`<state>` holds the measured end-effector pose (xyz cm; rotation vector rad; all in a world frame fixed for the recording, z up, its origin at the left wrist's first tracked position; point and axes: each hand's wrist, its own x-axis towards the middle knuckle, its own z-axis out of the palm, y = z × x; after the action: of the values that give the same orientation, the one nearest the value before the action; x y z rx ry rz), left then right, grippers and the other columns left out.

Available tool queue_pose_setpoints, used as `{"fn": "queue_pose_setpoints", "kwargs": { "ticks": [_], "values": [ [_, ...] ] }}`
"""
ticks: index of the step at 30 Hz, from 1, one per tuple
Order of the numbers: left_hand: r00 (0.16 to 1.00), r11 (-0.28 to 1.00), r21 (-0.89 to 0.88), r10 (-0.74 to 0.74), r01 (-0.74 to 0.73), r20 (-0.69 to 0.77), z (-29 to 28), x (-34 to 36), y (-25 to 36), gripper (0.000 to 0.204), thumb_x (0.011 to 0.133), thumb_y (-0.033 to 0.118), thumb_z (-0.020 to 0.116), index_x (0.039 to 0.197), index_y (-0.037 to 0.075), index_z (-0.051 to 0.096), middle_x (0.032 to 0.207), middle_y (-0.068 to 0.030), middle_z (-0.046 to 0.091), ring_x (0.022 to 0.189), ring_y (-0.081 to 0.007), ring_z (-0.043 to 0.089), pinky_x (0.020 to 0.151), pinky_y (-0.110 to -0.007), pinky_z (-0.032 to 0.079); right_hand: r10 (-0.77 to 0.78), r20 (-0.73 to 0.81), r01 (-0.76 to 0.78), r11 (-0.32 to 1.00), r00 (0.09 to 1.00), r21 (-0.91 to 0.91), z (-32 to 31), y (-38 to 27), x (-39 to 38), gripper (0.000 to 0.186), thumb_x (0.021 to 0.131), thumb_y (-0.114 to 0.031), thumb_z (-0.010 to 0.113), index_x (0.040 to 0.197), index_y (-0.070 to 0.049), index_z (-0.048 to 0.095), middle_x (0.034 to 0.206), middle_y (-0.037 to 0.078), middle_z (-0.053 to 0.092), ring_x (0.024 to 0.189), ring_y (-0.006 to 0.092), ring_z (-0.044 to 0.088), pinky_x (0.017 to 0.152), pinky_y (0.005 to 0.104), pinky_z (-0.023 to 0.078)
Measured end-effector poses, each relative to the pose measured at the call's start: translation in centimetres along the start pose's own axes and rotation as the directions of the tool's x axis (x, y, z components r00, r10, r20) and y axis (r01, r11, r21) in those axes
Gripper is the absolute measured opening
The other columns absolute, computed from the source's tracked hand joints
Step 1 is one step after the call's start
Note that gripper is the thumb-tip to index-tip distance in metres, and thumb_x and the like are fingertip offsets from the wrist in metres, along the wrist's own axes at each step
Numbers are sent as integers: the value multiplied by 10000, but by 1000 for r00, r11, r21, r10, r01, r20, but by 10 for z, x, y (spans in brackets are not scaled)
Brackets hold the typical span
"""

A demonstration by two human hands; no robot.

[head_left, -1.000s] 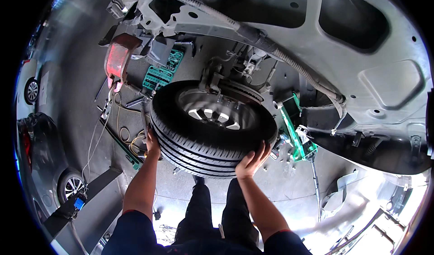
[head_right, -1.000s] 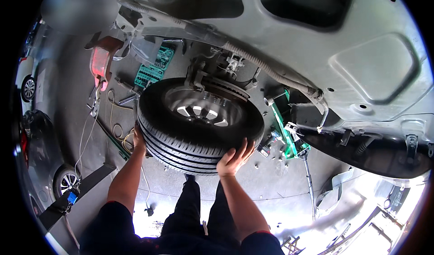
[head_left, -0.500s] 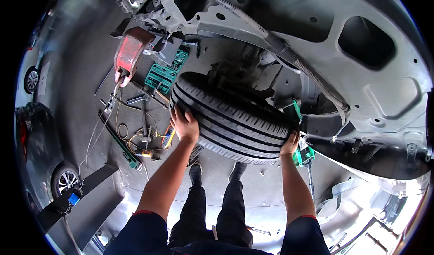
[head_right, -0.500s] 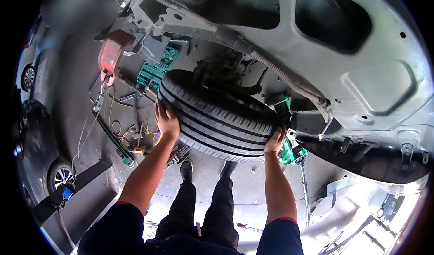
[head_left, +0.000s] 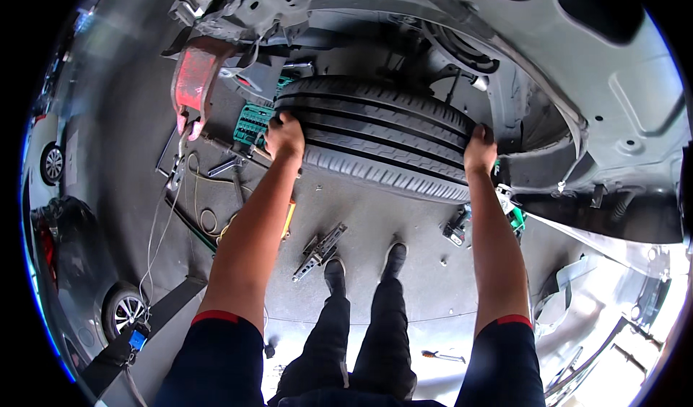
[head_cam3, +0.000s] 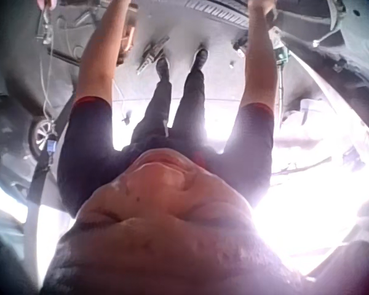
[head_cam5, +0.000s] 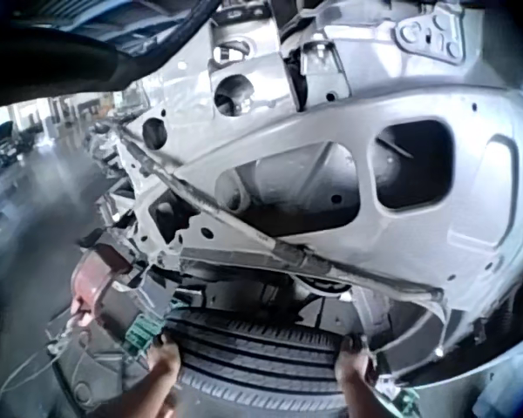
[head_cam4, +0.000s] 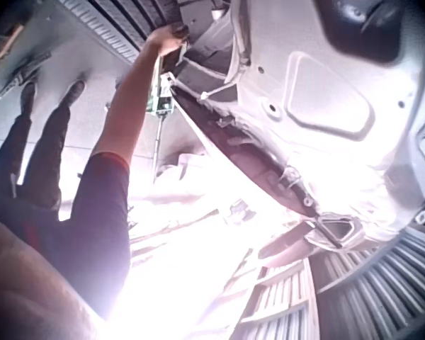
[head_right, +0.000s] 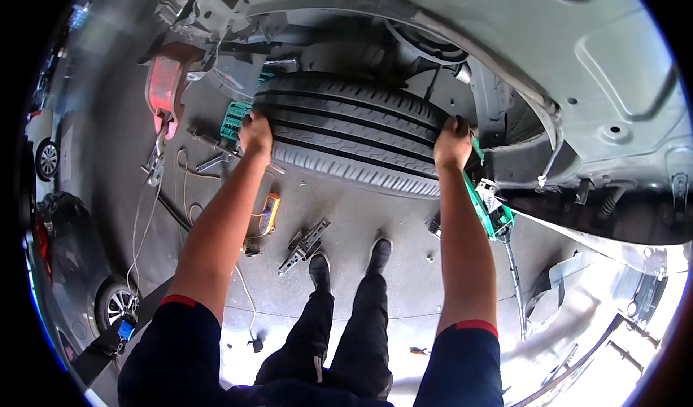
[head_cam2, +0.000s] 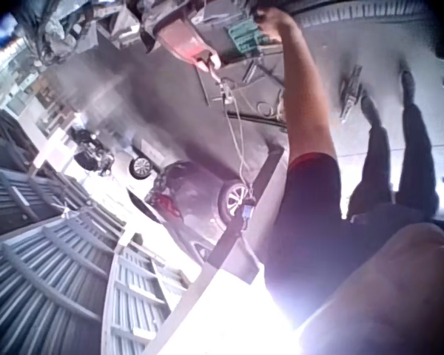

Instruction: The person mounts a wheel onto a car hub, threads lug nuts onto the wheel studs by hand, and tightens them using a power wrench.

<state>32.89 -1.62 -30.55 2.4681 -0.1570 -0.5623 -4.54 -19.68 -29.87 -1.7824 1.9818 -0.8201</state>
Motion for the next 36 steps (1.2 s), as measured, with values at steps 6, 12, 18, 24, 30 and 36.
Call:
{"fn": "queue_pose_setpoints", "kwargs": {
  "ticks": [6,12,18,24,30,36],
  "values": [
    [1000,999,26,-30,30,-3,6,1,7,724,970,531,327,1377,-11,581,1406,-276,567,1304,-436,543,1103,-471,411,85,31,-86,996,996,23,-9,-4,-3,478,964,-369,439,1128,4,688,1149,276,670,1118,475,601,981,520,469],
    [997,988,-138,-69,72,26,14,12,-3,717,987,517,360,1380,-45,568,1431,-255,565,1300,-403,563,1069,-441,441,127,48,-130,990,991,51,-2,9,-4,462,949,-407,469,1214,-96,683,1256,220,652,1196,430,584,1018,525,455],
    [997,986,-150,-63,68,38,2,15,-2,712,990,504,378,1369,-70,564,1450,-258,546,1312,-408,550,1051,-452,456,78,16,-78,996,997,43,-3,3,-9,452,944,-407,461,1193,-106,688,1247,210,656,1192,423,583,1029,536,443],
    [998,994,-106,-35,40,54,-1,8,6,712,977,480,335,1396,-58,541,1469,-277,513,1339,-421,516,1106,-444,410,91,-2,-91,996,996,10,0,-3,-8,425,941,-365,450,1152,-71,672,1239,206,653,1204,422,560,1038,542,425],
    [999,997,-55,-51,52,19,4,15,3,705,961,522,303,1372,33,601,1405,-245,576,1309,-435,533,1104,-478,423,46,-11,-46,998,999,40,-3,-2,-8,410,942,-369,448,1107,-46,640,1216,215,641,1197,428,548,1038,543,413],
    [1000,999,-35,-17,17,-2,12,18,-2,699,961,515,307,1371,26,591,1376,-260,587,1272,-443,554,1093,-481,425,-12,-22,12,999,1000,35,-6,2,-8,392,933,-333,475,1096,-14,634,1193,237,640,1159,445,552,1020,527,421]
  ]
}}
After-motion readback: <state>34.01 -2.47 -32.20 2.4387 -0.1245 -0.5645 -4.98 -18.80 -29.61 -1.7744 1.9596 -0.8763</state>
